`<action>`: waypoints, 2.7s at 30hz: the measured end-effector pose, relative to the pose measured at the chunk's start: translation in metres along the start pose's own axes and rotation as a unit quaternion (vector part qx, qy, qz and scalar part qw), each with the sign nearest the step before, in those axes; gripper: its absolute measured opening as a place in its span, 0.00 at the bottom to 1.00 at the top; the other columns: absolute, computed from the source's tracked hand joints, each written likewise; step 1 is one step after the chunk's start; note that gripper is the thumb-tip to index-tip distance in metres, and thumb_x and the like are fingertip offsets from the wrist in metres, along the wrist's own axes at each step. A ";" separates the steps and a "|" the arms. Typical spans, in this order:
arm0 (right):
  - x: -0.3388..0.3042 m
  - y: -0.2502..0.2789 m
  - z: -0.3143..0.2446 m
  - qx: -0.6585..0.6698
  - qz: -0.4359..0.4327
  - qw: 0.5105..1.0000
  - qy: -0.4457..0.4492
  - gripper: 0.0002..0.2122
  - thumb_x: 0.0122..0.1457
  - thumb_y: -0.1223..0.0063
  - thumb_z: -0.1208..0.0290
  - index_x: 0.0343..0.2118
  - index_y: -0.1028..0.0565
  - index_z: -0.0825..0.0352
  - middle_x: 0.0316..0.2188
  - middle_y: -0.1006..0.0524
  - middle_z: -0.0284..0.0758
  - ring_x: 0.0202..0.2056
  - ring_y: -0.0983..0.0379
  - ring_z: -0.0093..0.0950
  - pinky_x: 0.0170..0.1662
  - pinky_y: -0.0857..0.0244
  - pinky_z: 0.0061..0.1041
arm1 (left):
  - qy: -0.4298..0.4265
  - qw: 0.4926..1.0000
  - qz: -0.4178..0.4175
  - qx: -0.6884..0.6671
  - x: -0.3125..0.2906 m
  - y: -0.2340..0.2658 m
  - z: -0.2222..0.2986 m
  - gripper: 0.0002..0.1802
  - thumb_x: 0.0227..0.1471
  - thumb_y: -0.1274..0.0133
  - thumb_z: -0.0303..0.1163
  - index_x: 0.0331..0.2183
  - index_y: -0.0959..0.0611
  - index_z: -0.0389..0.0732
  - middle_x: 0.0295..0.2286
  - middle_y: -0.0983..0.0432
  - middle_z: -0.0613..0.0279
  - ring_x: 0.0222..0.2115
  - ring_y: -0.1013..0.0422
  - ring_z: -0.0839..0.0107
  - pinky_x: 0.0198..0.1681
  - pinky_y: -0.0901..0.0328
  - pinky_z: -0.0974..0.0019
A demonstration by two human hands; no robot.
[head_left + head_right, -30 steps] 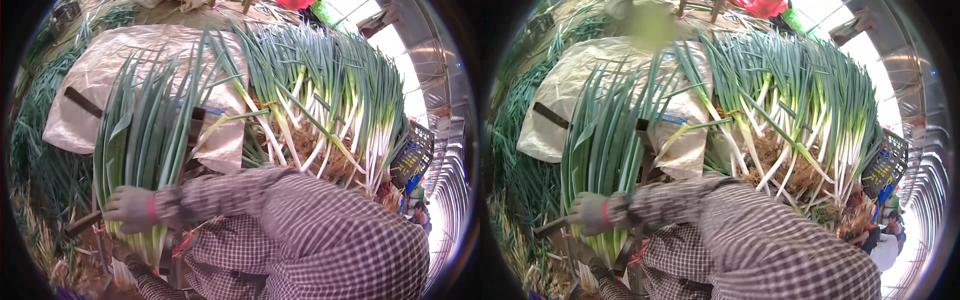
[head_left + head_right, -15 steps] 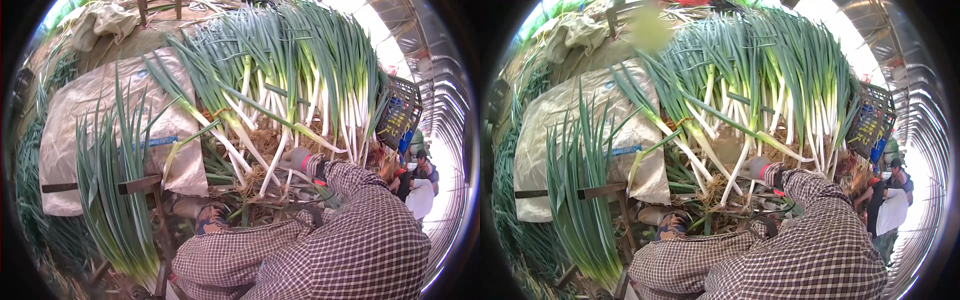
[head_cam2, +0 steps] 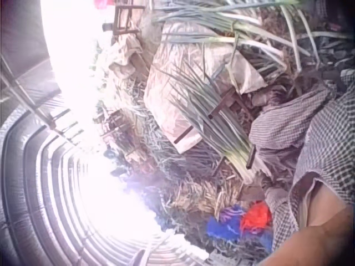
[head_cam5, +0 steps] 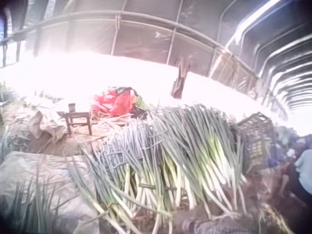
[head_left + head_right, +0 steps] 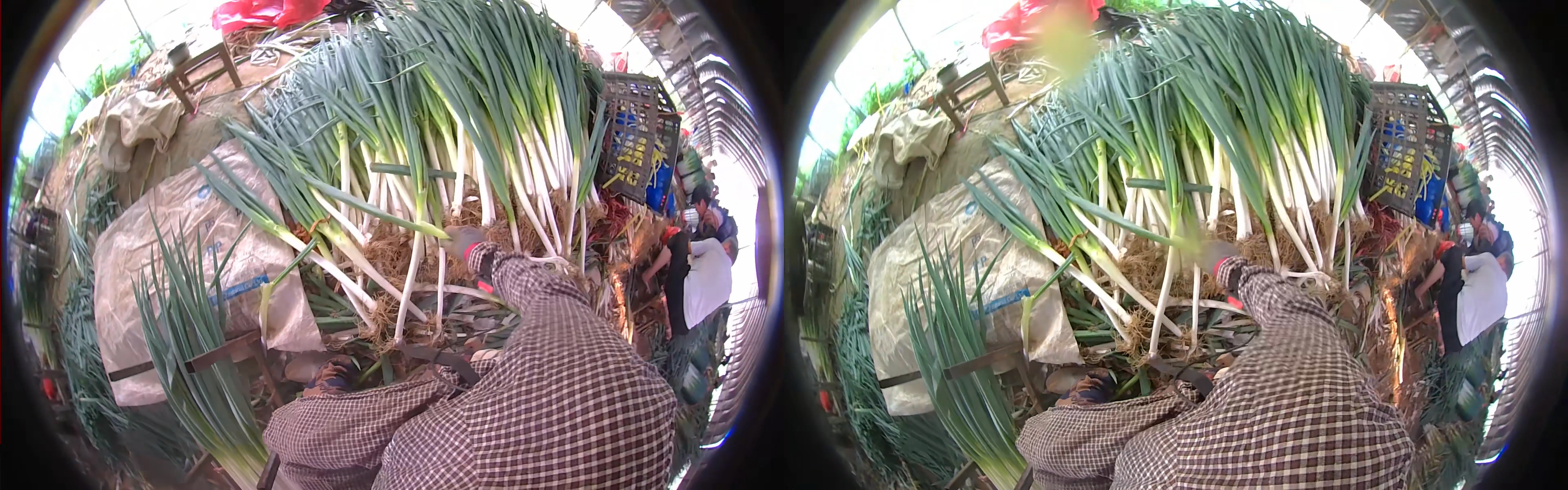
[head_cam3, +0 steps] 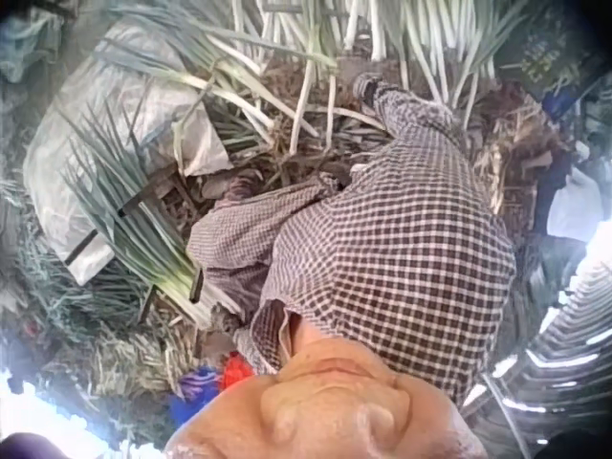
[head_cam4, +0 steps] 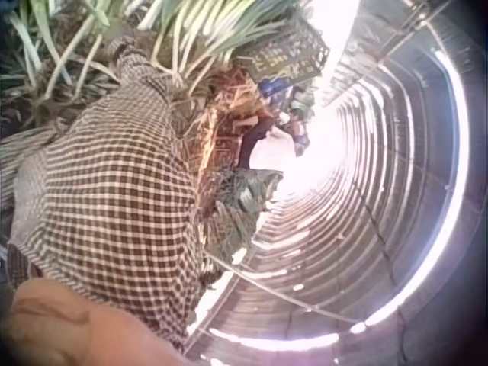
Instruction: Sorting green onions from a pile and placing them into a metal bundling frame for organization.
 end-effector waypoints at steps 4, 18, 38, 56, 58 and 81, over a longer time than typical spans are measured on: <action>0.006 -0.039 -0.011 0.376 -0.013 0.927 -0.009 0.24 0.54 0.51 0.49 0.45 0.27 0.65 0.37 0.22 0.41 0.42 0.27 0.29 0.46 0.34 0.35 | -0.018 0.999 -0.039 -0.005 0.001 -0.009 0.029 0.17 0.52 0.55 0.29 0.44 0.24 0.36 0.43 0.28 0.50 0.46 0.32 0.55 0.51 0.39 0.60; 0.031 0.071 0.059 -0.112 0.065 0.980 -0.153 0.40 0.59 0.60 0.51 0.63 0.70 0.65 0.65 0.59 0.43 0.64 0.55 0.36 0.63 0.51 0.31 | -0.026 0.996 -0.080 -0.003 -0.004 -0.006 0.068 0.17 0.49 0.53 0.25 0.43 0.24 0.35 0.43 0.28 0.50 0.46 0.32 0.55 0.51 0.39 0.60; -0.083 -0.155 -0.110 0.525 -0.307 0.784 0.120 0.12 0.51 0.42 0.68 0.36 0.23 0.69 0.20 0.26 0.28 0.19 0.34 0.17 0.20 0.41 0.18 | 0.096 0.994 0.029 0.047 -0.075 0.129 -0.015 0.17 0.46 0.51 0.19 0.41 0.23 0.34 0.42 0.28 0.51 0.46 0.33 0.55 0.51 0.39 0.59; -0.071 -0.191 -0.165 0.242 -0.459 0.849 0.102 0.20 0.55 0.45 0.56 0.42 0.26 0.68 0.30 0.23 0.32 0.21 0.27 0.23 0.19 0.33 0.23 | -0.025 0.993 -0.114 -0.024 -0.070 0.090 0.099 0.17 0.37 0.45 0.18 0.35 0.21 0.36 0.41 0.28 0.51 0.45 0.33 0.54 0.49 0.38 0.57; -0.032 -0.158 -0.186 -0.166 -0.175 0.912 0.333 0.29 0.52 0.49 0.45 0.52 0.33 0.61 0.43 0.26 0.34 0.38 0.28 0.28 0.41 0.35 0.30 | 0.009 0.995 -0.100 -0.009 -0.075 0.107 0.086 0.16 0.37 0.45 0.18 0.35 0.21 0.35 0.41 0.28 0.51 0.45 0.32 0.54 0.49 0.37 0.57; -0.017 0.207 -0.411 -0.055 0.340 0.621 0.704 0.15 0.51 0.44 0.67 0.42 0.28 0.66 0.29 0.24 0.43 0.30 0.27 0.38 0.32 0.33 0.35 | 0.345 0.930 0.127 0.006 -0.239 0.190 -0.132 0.10 0.44 0.42 0.26 0.33 0.19 0.38 0.37 0.24 0.54 0.40 0.28 0.63 0.45 0.34 0.65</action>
Point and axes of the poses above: each hand's wrist, its own x-axis towards the middle knuckle, its own y-axis out of the back of the hand, z = x × y, the point moved 8 cm from there along x, towards the middle knuckle
